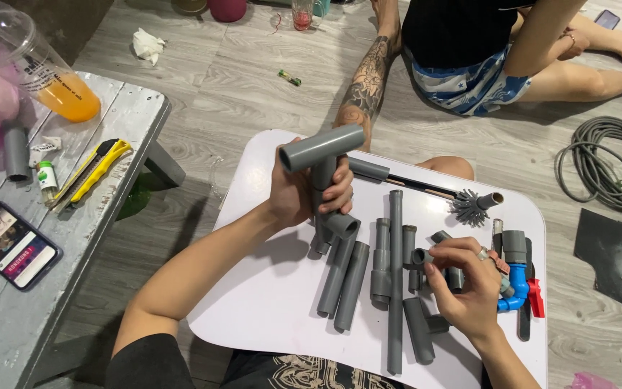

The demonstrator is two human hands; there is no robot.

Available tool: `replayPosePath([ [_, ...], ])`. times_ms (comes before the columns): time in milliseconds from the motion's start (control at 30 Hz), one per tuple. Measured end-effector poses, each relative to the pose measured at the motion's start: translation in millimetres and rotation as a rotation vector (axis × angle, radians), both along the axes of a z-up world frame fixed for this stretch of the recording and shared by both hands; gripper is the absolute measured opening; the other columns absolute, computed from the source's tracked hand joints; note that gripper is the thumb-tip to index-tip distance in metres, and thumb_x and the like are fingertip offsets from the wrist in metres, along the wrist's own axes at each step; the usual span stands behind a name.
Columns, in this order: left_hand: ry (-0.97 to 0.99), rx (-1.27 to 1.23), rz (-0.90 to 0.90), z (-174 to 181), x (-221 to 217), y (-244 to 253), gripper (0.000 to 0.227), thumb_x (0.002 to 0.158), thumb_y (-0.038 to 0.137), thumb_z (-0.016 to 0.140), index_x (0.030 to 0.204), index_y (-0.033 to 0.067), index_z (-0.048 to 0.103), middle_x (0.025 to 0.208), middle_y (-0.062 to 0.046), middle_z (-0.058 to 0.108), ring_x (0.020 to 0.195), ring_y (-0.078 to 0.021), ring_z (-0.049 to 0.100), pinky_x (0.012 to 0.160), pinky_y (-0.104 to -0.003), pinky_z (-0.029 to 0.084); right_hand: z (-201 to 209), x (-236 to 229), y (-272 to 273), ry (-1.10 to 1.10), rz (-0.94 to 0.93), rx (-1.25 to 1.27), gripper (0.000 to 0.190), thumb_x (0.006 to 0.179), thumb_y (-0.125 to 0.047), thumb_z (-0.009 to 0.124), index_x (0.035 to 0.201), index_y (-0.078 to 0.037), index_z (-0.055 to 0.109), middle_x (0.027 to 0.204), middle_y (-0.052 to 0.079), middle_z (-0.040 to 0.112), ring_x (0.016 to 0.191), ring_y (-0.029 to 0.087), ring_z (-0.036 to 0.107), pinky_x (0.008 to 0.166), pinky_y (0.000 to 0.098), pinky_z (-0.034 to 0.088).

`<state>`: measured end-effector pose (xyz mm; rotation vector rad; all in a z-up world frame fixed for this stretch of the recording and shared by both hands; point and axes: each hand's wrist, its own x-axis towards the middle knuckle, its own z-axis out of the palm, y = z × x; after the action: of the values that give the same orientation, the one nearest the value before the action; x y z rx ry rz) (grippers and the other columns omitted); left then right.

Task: The person is assembling a structure using various PVC pipe segments, T-junctions, and elbow connectors on a small white surface.

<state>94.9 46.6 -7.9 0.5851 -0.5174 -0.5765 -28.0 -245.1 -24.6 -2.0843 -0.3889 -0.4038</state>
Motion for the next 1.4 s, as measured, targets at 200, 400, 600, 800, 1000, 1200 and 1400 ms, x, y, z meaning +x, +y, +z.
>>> replayPosePath([
  [200,-0.051,-0.094,-0.082,17.2,-12.5,-0.6,0.085,0.069,0.089,0.033,0.068,0.0097,0.063,0.053,0.001,0.046,0.048,-0.0146,0.043,0.065,-0.036,0.05,0.4,-1.6,2.7,0.006,0.023,-0.029,0.016,0.078,0.0,0.073,0.094,-0.001,0.07,0.098,0.011,0.07,0.076,0.014,0.063,0.067,0.0227,0.054],
  [400,-0.218,0.005,-0.259,-5.9,-28.3,-23.5,0.059,0.068,0.074,0.054,0.082,0.0168,0.058,0.094,-0.004,0.052,0.094,-0.022,0.048,0.093,-0.044,0.031,4.3,1.4,6.9,-0.141,0.137,-0.134,0.037,0.064,-0.014,0.08,0.098,-0.004,0.068,0.099,0.011,0.068,0.093,0.025,0.063,0.093,0.0401,0.049],
  [600,-0.217,0.028,-0.342,-11.3,-62.5,-35.4,0.064,0.064,0.073,0.066,0.095,0.0171,0.069,0.111,0.001,0.054,0.117,-0.0221,0.048,0.11,-0.053,0.032,5.4,-8.5,9.9,-0.097,0.308,-0.15,0.066,0.057,-0.018,0.085,0.119,-0.008,0.063,0.12,0.007,0.07,0.114,0.028,0.065,0.11,0.0497,0.049],
  [800,-0.148,0.03,-0.245,6.9,-54.1,-32.8,0.048,0.065,0.052,0.062,0.087,0.0087,0.064,0.122,-0.016,0.052,0.119,-0.0293,0.046,0.106,-0.05,0.031,-9.5,-15.8,4.8,-0.268,0.314,-0.088,0.057,0.061,0.004,0.065,0.118,-0.001,0.065,0.109,0.012,0.073,0.1,0.029,0.075,0.093,0.0404,0.066],
  [1000,-0.416,0.241,-0.042,-5.9,-33.0,-31.4,0.061,0.084,0.059,0.041,0.113,0.0101,0.065,0.117,-0.009,0.059,0.123,-0.027,0.049,0.112,-0.056,0.034,-11.2,-18.2,0.9,0.026,0.292,0.1,0.049,0.081,0.0,0.061,0.13,-0.005,0.053,0.13,0.017,0.054,0.112,0.027,0.059,0.093,0.0357,0.057],
  [1200,-0.538,0.402,-0.12,-4.5,-38.9,-27.2,0.068,0.078,0.064,0.053,0.124,0.0137,0.062,0.13,-0.01,0.058,0.122,-0.0323,0.056,0.102,-0.059,0.044,9.6,-12.9,6.8,0.072,0.174,-0.005,0.05,0.068,-0.013,0.085,0.115,-0.01,0.068,0.109,0.01,0.065,0.095,0.022,0.064,0.087,0.036,0.053],
  [1400,-0.497,0.735,0.131,11.8,-64.9,-34.8,0.03,0.08,0.014,0.074,0.109,0.0087,0.069,0.098,-0.004,0.074,0.08,-0.013,0.068,0.077,-0.028,0.057,39.0,-10.3,21.2,-0.161,0.11,-0.35,0.048,0.065,-0.011,0.083,0.112,-0.005,0.073,0.088,0.005,0.071,0.071,0.019,0.056,0.063,0.0301,0.049],
])
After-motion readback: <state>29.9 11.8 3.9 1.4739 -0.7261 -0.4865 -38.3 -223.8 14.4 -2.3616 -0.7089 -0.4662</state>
